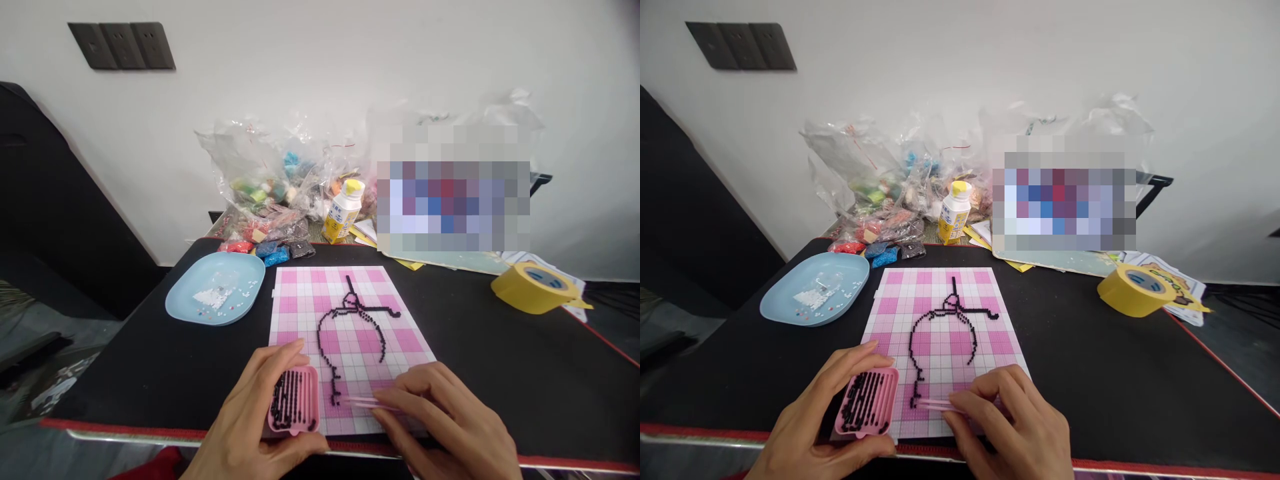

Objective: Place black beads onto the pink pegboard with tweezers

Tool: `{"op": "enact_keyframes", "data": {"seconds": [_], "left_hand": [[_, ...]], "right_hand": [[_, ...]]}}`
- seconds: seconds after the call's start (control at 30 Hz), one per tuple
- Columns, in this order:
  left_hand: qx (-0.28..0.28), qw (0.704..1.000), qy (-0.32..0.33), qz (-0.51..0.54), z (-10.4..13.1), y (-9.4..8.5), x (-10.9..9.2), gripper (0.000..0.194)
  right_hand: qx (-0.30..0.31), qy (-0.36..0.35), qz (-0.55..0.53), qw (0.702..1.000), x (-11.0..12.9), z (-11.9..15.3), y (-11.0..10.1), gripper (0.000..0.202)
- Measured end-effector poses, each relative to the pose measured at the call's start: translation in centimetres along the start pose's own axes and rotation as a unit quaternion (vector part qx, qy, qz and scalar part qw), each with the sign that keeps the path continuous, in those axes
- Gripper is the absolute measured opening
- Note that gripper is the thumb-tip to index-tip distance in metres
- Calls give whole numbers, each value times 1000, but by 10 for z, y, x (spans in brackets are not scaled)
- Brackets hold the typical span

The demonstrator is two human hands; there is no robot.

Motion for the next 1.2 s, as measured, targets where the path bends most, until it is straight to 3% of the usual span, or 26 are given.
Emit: {"op": "enact_keyframes", "data": {"seconds": [1.03, 1.2], "left_hand": [[12, 999, 36, -3, -1, 2, -6, 65], [28, 993, 111, -33, -4, 3, -12, 61]], "right_hand": [[5, -5, 11, 1000, 0, 1, 1, 9], [-4, 4, 10, 1000, 1, 0, 0, 9]]}}
Point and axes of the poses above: each hand's wrist, its own z-axis away from the middle knuckle, its own y-axis out of the palm, x = y × z, the point moved 7 cm from there along -z, towards the middle knuckle, and after that the axes turned 14 degrees about y, right-handed, at the moved point
